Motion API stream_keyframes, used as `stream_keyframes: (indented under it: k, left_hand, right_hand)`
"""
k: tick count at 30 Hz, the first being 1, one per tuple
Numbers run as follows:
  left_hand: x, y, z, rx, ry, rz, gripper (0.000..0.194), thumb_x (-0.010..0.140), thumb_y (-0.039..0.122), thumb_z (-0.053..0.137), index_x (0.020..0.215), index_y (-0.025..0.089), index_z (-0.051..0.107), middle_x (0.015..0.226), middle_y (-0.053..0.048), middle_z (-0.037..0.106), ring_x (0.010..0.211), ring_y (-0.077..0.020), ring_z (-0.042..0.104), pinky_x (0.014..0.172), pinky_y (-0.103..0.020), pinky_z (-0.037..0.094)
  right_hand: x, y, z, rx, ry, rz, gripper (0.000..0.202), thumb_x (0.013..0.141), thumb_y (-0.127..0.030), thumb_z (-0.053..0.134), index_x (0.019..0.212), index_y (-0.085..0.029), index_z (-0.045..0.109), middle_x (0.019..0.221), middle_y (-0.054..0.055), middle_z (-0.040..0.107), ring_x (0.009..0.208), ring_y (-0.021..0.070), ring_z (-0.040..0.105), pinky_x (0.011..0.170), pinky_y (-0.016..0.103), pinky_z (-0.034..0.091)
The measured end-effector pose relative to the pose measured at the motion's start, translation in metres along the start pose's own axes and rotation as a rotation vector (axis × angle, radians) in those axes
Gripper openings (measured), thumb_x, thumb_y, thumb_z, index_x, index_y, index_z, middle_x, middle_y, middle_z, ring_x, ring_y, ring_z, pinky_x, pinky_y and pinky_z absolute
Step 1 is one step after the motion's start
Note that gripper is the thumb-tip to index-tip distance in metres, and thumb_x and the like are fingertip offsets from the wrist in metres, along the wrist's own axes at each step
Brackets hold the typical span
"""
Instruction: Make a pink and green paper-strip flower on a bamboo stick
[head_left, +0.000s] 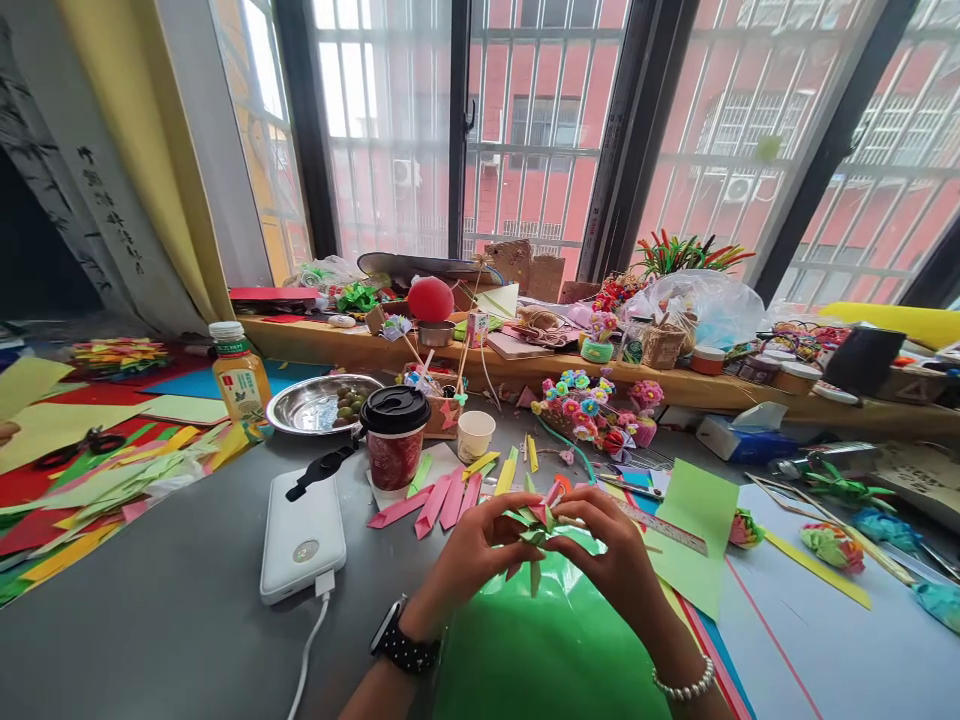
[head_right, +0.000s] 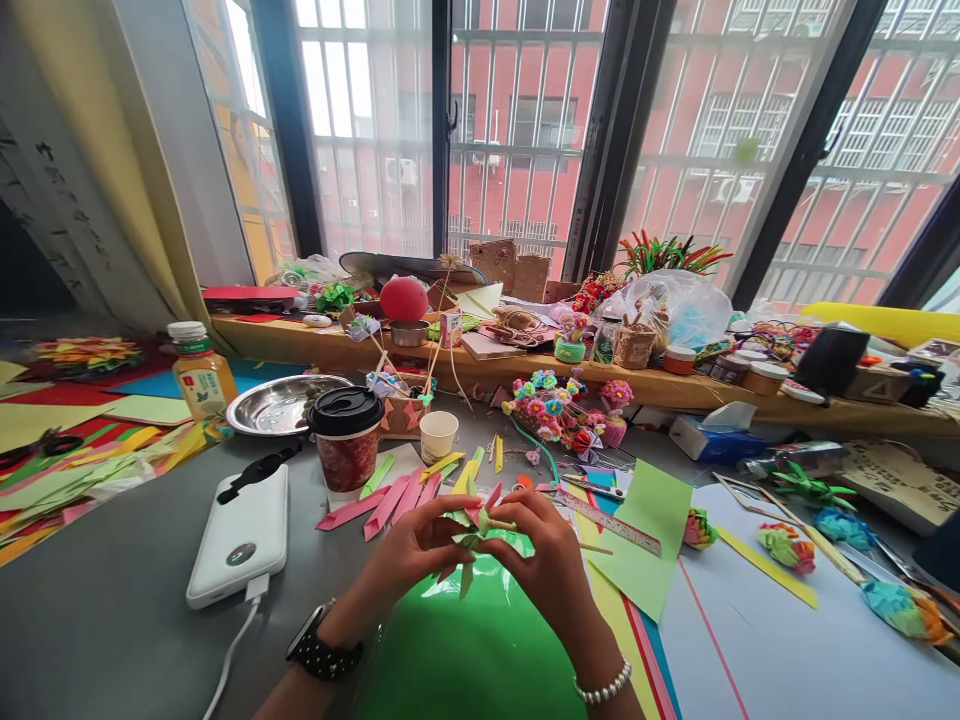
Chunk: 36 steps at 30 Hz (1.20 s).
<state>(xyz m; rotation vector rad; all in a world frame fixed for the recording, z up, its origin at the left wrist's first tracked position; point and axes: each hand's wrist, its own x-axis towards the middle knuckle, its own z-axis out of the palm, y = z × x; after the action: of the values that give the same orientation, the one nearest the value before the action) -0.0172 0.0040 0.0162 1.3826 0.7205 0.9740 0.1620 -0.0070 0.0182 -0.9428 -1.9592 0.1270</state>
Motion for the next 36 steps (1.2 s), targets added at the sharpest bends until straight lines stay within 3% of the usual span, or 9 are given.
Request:
stream_keyframes:
  k: [8, 24, 31, 33, 36]
  left_hand:
    - [-0.001, -0.002, 0.000, 0.085, 0.036, 0.059, 0.040, 0.060, 0.020, 0.071, 0.097, 0.016, 0.058, 0.068, -0.002, 0.063, 0.052, -0.0104, 0.056, 0.045, -0.019, 0.042]
    - [-0.005, 0.000, 0.002, 0.100, -0.079, 0.010, 0.040, 0.061, 0.023, 0.071, 0.098, 0.017, 0.059, 0.060, 0.002, 0.059, 0.044, -0.0054, 0.048, 0.040, -0.016, 0.038]
    - [-0.003, -0.002, -0.001, 0.060, -0.063, 0.004, 0.043, 0.062, 0.023, 0.071, 0.103, 0.018, 0.058, 0.062, 0.001, 0.060, 0.043, -0.0053, 0.047, 0.040, -0.016, 0.035]
    - [-0.001, -0.003, -0.001, 0.001, -0.038, 0.025, 0.049, 0.062, 0.022, 0.071, 0.108, 0.021, 0.055, 0.073, -0.001, 0.062, 0.050, -0.0067, 0.051, 0.045, -0.017, 0.038]
    - [0.002, -0.003, -0.002, -0.127, -0.025, 0.054, 0.059, 0.059, 0.020, 0.073, 0.113, 0.025, 0.051, 0.091, -0.004, 0.062, 0.075, -0.0145, 0.059, 0.065, -0.025, 0.046]
  right_hand:
    - [0.000, 0.001, -0.002, 0.052, -0.036, -0.008, 0.013, 0.076, -0.031, 0.060, 0.082, -0.020, 0.063, 0.079, 0.004, 0.061, 0.074, 0.0168, 0.059, 0.066, 0.028, 0.049]
    - [0.003, -0.005, -0.012, 0.095, -0.112, -0.013, 0.024, 0.078, -0.037, 0.055, 0.067, -0.019, 0.066, 0.068, 0.004, 0.063, 0.066, 0.0154, 0.059, 0.058, 0.025, 0.048]
    - [0.001, -0.001, -0.007, 0.075, -0.113, 0.002, 0.018, 0.079, -0.032, 0.056, 0.070, -0.019, 0.064, 0.072, 0.004, 0.062, 0.066, 0.0147, 0.059, 0.059, 0.024, 0.047]
    - [0.001, 0.000, -0.005, 0.057, -0.089, 0.040, 0.015, 0.079, -0.030, 0.056, 0.073, -0.019, 0.063, 0.072, 0.003, 0.061, 0.066, 0.0146, 0.058, 0.059, 0.024, 0.047]
    - [0.001, 0.001, -0.004, 0.018, -0.015, 0.090, 0.014, 0.079, -0.029, 0.055, 0.075, -0.019, 0.062, 0.072, 0.003, 0.061, 0.067, 0.0154, 0.058, 0.060, 0.025, 0.046]
